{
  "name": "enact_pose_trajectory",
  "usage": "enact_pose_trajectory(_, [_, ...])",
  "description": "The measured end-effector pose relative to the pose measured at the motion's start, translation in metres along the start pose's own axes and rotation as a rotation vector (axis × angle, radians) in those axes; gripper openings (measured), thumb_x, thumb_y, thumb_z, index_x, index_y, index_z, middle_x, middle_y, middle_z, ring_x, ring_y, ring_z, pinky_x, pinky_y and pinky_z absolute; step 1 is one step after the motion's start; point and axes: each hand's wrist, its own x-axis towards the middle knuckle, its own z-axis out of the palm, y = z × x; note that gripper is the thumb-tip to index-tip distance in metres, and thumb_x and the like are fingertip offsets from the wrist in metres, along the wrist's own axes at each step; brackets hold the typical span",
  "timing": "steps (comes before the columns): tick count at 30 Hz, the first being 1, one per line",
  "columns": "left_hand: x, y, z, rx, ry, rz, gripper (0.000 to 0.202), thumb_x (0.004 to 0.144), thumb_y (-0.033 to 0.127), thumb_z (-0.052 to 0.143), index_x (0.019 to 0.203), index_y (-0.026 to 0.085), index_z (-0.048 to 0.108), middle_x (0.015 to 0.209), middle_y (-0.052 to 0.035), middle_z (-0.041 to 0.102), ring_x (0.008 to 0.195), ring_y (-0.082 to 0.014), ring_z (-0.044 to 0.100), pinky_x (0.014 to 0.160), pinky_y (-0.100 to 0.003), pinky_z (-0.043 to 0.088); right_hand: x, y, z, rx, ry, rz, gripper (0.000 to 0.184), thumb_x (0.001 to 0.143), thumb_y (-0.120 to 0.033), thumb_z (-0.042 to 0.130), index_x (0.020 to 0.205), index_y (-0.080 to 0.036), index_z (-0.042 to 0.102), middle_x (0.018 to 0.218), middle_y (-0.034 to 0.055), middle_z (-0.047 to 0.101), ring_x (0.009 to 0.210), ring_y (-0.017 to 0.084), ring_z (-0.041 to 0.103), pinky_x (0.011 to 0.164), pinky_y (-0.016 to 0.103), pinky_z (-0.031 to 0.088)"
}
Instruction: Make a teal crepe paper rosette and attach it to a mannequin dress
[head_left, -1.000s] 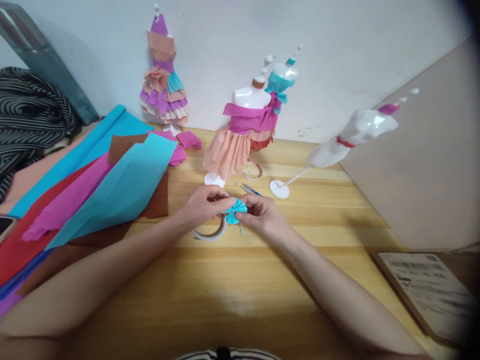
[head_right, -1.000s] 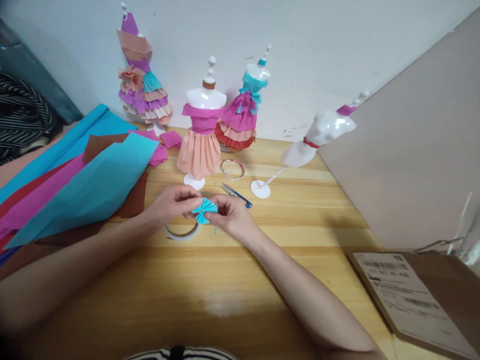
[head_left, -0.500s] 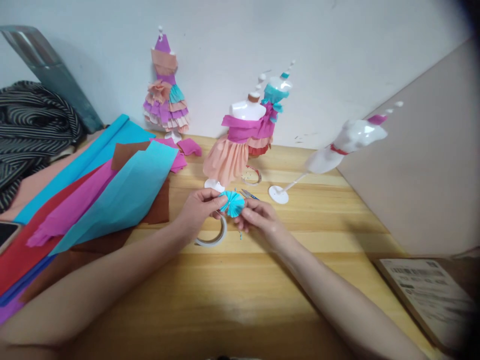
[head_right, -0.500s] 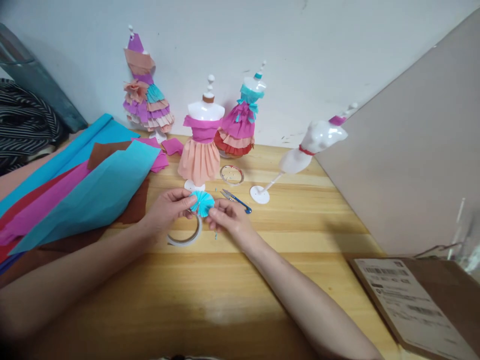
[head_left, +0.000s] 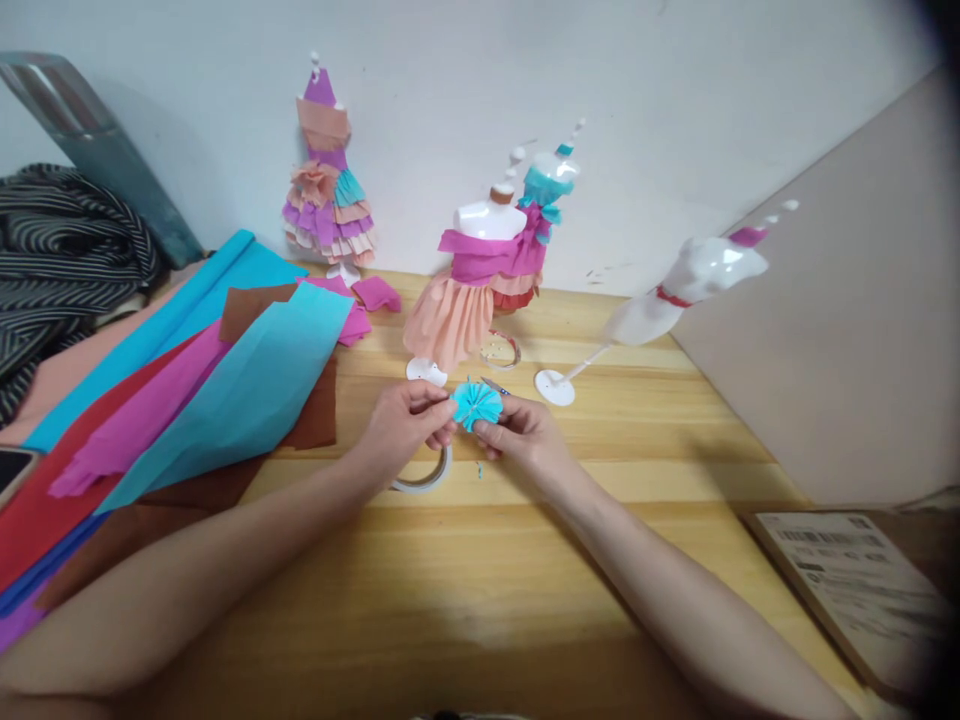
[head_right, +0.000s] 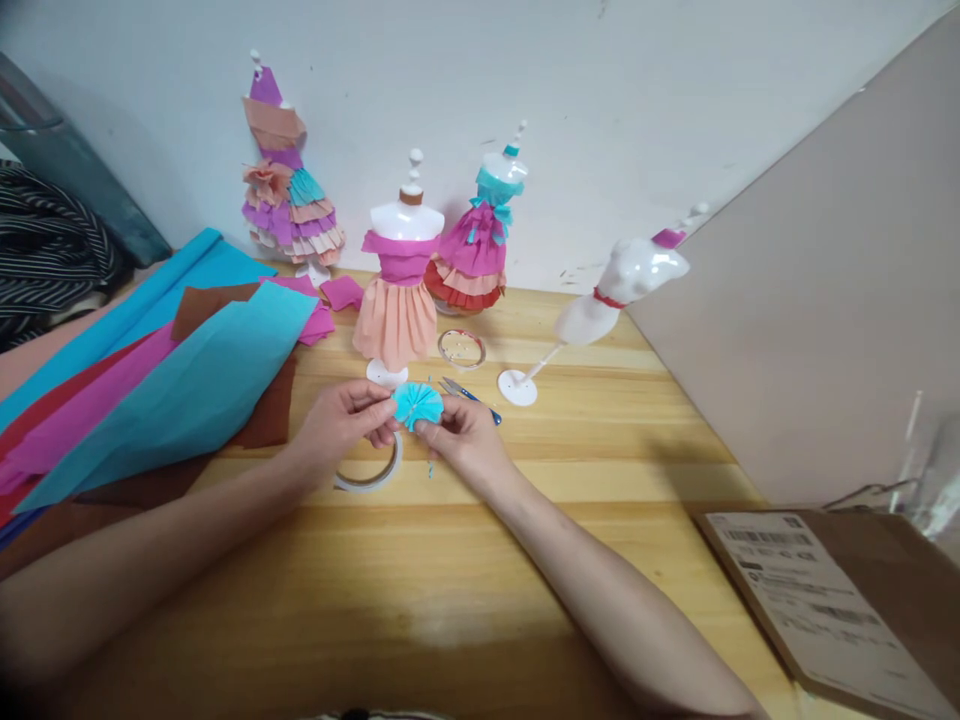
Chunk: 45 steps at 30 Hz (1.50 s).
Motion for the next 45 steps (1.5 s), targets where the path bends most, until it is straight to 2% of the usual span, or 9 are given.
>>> enact_pose_trajectory(7, [-0.006,-0.002,0.005,-0.034,-0.054,-0.074,0.017,0.078,0.018,0.063,0.063,0.013,0.056,0.054,0.0019,0.063,0.044,-0.0064,0.057,0.048,-0.018,0.048,0.000,-0.001,0.001,0.038,0.062,0.024,0.035,0.062,-0.047,0.081,0.064,-0.017,0.062,0.053,-0.0045,0.051,0.047,0.008,0.041,0.045,0.024,0.037])
enact_pose_trajectory(13, [-0.009,-0.006,0.008,-0.092,-0.105,-0.140,0.022,0.074,0.025,0.071,0.064,0.014,0.055,0.056,0.0014,0.063,0.044,-0.0070,0.057,0.045,-0.018,0.045,0.000,0.003,0.001,0.117,0.145,0.023,0.042,0.061,-0.052,0.082,0.062,-0.017,0.059,0.053,-0.0029,0.055,0.046,0.008,0.044,0.045,0.023,0.036])
enact_pose_trajectory(22, [-0.009,-0.005,0.009,0.103,-0.124,-0.166,0.020,0.075,0.026,0.068,0.064,0.014,0.057,0.053,0.0017,0.060,0.042,-0.0068,0.054,0.043,-0.018,0.043,-0.001,0.005,0.007,0.147,0.060,0.016,0.035,0.063,-0.048,0.082,0.065,-0.018,0.063,0.052,-0.0056,0.047,0.046,0.007,0.031,0.046,0.024,0.025])
enact_pose_trajectory(28, [-0.006,0.003,0.002,0.133,-0.073,0.070,0.019,0.074,0.033,0.066,0.076,0.015,0.059,0.051,0.0040,0.059,0.043,-0.0079,0.054,0.045,-0.018,0.044,-0.002,0.004,0.007,0.105,0.029,-0.023,0.030,0.067,-0.046,0.079,0.067,-0.020,0.064,0.054,-0.0054,0.048,0.050,0.009,0.035,0.052,0.027,0.034])
enact_pose_trajectory(31, [-0.006,-0.003,0.002,0.135,-0.090,0.098,0.021,0.074,0.035,0.064,0.069,0.015,0.057,0.049,0.0029,0.058,0.042,-0.0074,0.053,0.045,-0.018,0.043,-0.002,0.004,0.006,0.063,0.030,-0.016,0.030,0.068,-0.046,0.076,0.068,-0.020,0.063,0.057,-0.0042,0.050,0.052,0.010,0.038,0.054,0.028,0.036])
enact_pose_trajectory(35, [-0.005,-0.010,0.003,0.153,-0.069,0.090,0.022,0.075,0.035,0.061,0.066,0.016,0.056,0.047,0.0023,0.057,0.041,-0.0078,0.052,0.045,-0.019,0.042,-0.003,0.002,0.005,-0.089,0.175,-0.138,0.024,0.070,-0.037,0.073,0.082,-0.020,0.061,0.062,-0.0043,0.048,0.056,0.012,0.043,0.056,0.028,0.037])
enact_pose_trajectory(38, [-0.006,-0.009,0.005,0.178,-0.062,0.101,0.021,0.075,0.033,0.060,0.064,0.016,0.055,0.048,0.0026,0.057,0.042,-0.0075,0.051,0.046,-0.019,0.041,-0.005,0.000,0.005,-0.274,0.279,-0.270,0.032,0.072,-0.031,0.068,0.101,-0.021,0.059,0.066,-0.0053,0.046,0.056,0.011,0.043,0.053,0.026,0.036])
enact_pose_trajectory(42, [-0.010,-0.007,0.006,0.232,-0.070,0.115,0.023,0.075,0.033,0.059,0.061,0.016,0.053,0.049,0.0027,0.056,0.044,-0.0075,0.050,0.048,-0.019,0.040,-0.007,0.000,0.006,-0.511,0.294,-0.419,0.041,0.075,-0.025,0.062,0.115,-0.022,0.054,0.073,-0.0041,0.047,0.057,0.011,0.043,0.052,0.026,0.038])
enact_pose_trajectory(45, [-0.012,-0.008,0.008,0.256,-0.079,0.121,0.022,0.076,0.032,0.058,0.061,0.016,0.054,0.050,0.0028,0.056,0.044,-0.0073,0.049,0.049,-0.020,0.040,-0.007,0.000,0.006,-0.613,0.292,-0.518,0.049,0.074,-0.020,0.059,0.122,-0.023,0.051,0.091,0.0025,0.056,0.075,0.017,0.055,0.064,0.032,0.046])
